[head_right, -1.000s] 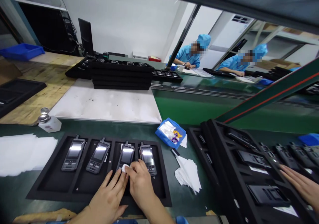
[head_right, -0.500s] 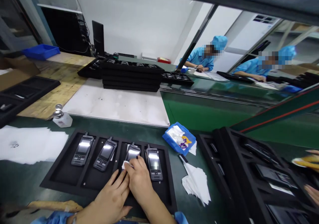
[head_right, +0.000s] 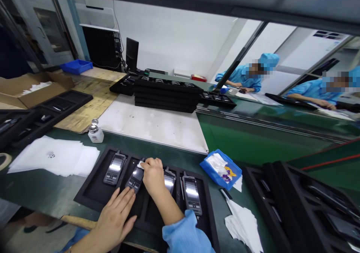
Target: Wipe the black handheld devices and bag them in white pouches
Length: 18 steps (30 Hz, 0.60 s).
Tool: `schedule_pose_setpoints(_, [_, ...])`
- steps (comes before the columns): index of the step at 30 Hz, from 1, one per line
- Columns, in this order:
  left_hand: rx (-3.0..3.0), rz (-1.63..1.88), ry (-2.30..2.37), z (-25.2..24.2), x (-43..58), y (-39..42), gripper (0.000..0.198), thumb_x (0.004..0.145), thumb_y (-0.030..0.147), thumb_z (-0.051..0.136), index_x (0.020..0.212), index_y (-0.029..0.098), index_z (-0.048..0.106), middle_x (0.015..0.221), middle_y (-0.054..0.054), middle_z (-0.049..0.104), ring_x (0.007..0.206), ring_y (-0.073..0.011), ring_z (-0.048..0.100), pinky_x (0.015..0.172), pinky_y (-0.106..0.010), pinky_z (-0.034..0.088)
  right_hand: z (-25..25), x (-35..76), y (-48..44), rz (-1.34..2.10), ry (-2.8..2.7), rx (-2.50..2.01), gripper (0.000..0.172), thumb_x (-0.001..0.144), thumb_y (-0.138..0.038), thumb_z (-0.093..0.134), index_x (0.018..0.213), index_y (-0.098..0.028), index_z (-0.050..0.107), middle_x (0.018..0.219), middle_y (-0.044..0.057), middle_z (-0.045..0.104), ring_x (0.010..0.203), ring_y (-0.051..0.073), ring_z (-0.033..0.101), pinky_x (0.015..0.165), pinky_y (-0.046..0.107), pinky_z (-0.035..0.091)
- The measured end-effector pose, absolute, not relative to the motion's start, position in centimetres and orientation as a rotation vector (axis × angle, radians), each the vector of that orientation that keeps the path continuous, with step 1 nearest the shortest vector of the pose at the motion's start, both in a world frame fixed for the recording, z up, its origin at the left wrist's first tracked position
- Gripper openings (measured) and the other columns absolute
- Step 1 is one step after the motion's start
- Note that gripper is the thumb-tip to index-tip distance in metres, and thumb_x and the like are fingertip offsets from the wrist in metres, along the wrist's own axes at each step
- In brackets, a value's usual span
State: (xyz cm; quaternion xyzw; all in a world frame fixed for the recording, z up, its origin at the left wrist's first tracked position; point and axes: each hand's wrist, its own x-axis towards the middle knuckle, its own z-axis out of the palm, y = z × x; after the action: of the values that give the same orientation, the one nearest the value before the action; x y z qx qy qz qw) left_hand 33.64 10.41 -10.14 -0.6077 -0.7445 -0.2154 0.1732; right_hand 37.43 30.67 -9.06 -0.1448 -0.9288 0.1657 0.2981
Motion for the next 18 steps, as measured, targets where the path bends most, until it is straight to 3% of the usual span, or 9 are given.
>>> schedule_pose_setpoints(7, [-1.766,-0.547,-2.118,-11.1,33.0,10.3,0.043,0.093,0.036,0.050,0.128,0.013,0.060,0.127,-0.006,0.066,0.121,-0.0231,0.056,0.108,-0.036,0.036,-10.7,38.7,27.6,0.467,-2.546,-0.226,0.035,0.089,-0.004,0.044,0.099,-0.021,0.073,0.084,0.006,0.062,0.079,0.020,0.055,0.098,0.048,0.042])
schedule_pose_setpoints(12, [-1.772,-0.541,-2.104,-11.3,32.6,10.3,0.043,0.094,0.035,0.047,0.128,0.013,0.060,0.127,-0.005,0.066,0.119,-0.0234,0.057,0.105,-0.035,0.039,-10.6,36.1,29.0,0.392,-2.525,-0.373,0.038,0.086,-0.001,0.042,0.091,-0.020,0.075,0.084,0.008,0.062,0.080,0.022,0.056,0.099,0.055,0.042])
schedule_pose_setpoints(18, [-1.757,-0.560,-2.074,-11.7,32.5,10.3,0.040,0.094,0.038,0.048,0.120,0.013,0.065,0.123,-0.005,0.068,0.116,-0.0240,0.058,0.103,-0.036,0.039,-10.7,38.1,27.3,0.505,-2.627,-0.172,0.033,0.087,-0.004,0.047,0.097,-0.021,0.074,0.085,0.005,0.062,0.080,0.020,0.058,0.106,0.053,0.040])
